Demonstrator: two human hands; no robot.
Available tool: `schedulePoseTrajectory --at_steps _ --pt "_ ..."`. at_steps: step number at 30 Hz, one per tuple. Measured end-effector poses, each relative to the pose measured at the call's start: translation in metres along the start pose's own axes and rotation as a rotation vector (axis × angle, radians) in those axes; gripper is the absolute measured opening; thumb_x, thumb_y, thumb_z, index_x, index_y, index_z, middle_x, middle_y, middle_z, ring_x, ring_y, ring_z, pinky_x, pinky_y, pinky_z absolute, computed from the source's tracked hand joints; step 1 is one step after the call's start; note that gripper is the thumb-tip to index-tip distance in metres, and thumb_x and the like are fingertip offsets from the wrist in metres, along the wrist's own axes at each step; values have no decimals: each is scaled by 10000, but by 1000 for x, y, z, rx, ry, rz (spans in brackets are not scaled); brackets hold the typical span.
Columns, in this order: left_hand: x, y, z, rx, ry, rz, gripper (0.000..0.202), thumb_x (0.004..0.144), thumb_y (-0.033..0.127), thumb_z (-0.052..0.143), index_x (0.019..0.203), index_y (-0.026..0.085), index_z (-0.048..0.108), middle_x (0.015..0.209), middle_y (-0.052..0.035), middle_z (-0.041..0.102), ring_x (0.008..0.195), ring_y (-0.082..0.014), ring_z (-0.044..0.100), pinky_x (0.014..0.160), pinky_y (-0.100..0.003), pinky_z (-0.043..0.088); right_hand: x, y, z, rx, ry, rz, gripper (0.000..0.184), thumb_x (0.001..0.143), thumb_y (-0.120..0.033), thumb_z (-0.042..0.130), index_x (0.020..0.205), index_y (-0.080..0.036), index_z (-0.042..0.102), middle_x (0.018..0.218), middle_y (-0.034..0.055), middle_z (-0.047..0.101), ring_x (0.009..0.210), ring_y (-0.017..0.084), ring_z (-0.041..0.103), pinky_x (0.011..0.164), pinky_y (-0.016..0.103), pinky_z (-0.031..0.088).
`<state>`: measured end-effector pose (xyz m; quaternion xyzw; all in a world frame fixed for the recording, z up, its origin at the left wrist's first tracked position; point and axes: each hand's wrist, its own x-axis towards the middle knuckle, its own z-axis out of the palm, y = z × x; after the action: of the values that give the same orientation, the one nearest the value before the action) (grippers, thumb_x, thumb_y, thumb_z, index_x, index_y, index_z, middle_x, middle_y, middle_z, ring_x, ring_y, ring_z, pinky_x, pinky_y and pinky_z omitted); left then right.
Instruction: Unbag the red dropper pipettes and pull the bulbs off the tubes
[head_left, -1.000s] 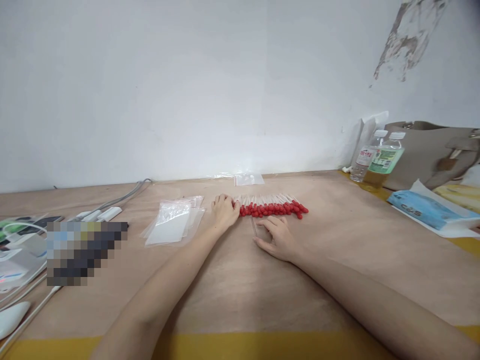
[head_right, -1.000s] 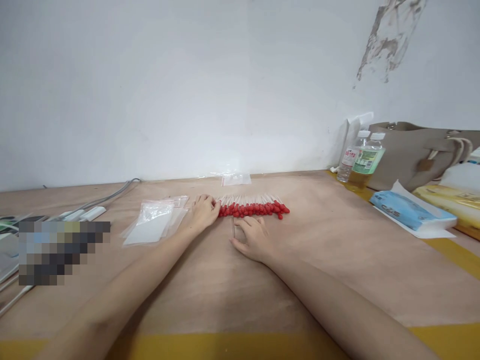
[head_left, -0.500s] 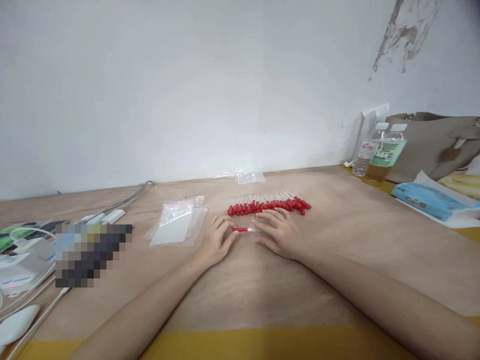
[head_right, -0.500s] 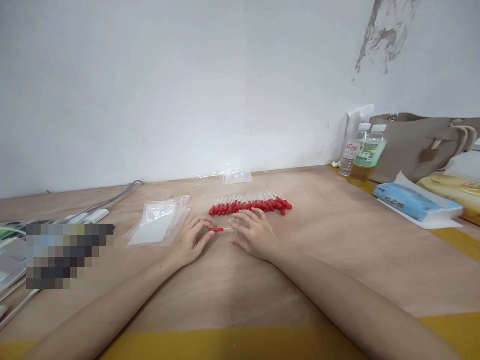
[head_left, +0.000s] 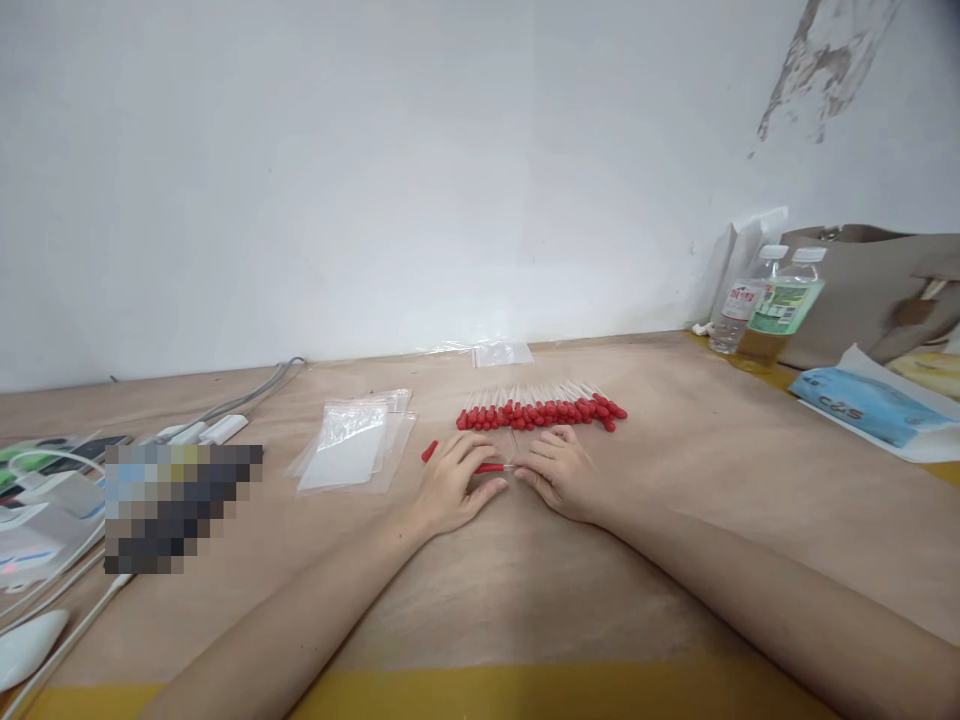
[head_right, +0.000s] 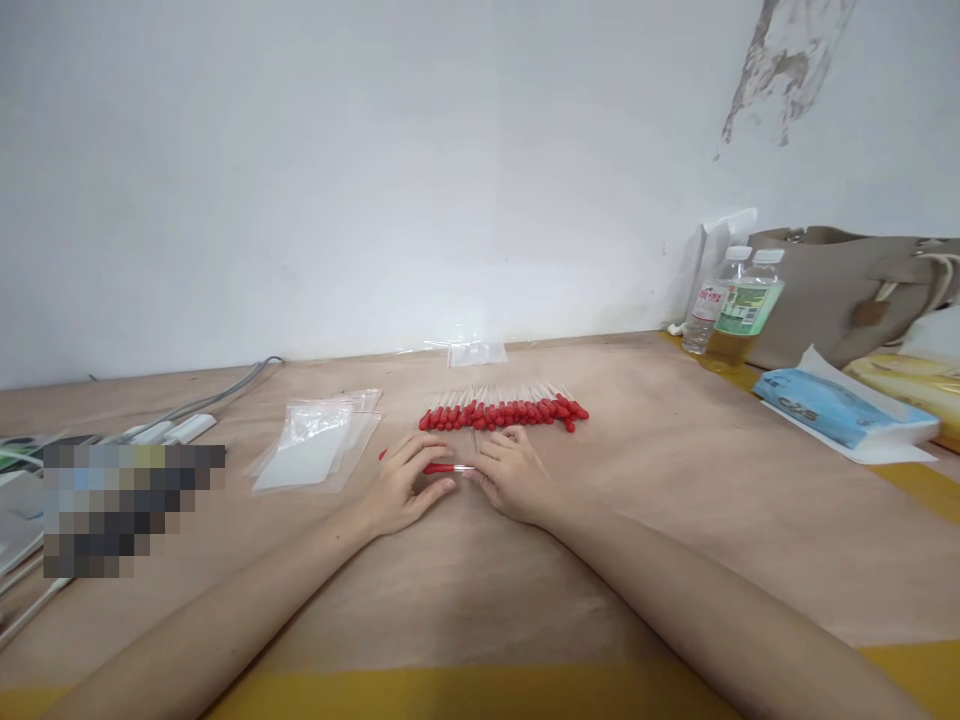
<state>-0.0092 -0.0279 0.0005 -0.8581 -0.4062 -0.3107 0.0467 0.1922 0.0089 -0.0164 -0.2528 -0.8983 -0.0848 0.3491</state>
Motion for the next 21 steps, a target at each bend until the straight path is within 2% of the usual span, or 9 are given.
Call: schedulePoseTrajectory --at_steps 3,8,14,21 --pt "3 2 2 33 -15 34 173 846 319 466 902 192 569 979 -48 576 936 -173 499 828 -330 379 1 -2 2 14 7 -10 275 881 -282 390 760 -172 611 646 18 525 692 129 417 762 310 268" --pt "3 4 -2 98 -112 65 223 878 300 400 819 188 584 857 -27 593 874 -156 499 815 -325 353 -2 -1 7 75 39 -57 258 873 -262 407 736 -166 603 604 3 497 660 118 387 734 296 265" --pt "1 7 -6 109 -214 63 277 896 303 349 775 173 562 799 -20 565 832 -149 480 840 -331 323 -7 -1 5 115 25 -88 229 869 -251 414 777 -169 607 602 2 484 666 120 373 710 290 260" --pt "-1 8 -10 69 -232 69 282 902 290 324 771 177 546 789 -21 553 818 -151 460 827 -330 316 -10 -2 0 96 50 -119 191 857 -220 433 810 -164 609 588 -2 459 662 119 365 688 288 266"
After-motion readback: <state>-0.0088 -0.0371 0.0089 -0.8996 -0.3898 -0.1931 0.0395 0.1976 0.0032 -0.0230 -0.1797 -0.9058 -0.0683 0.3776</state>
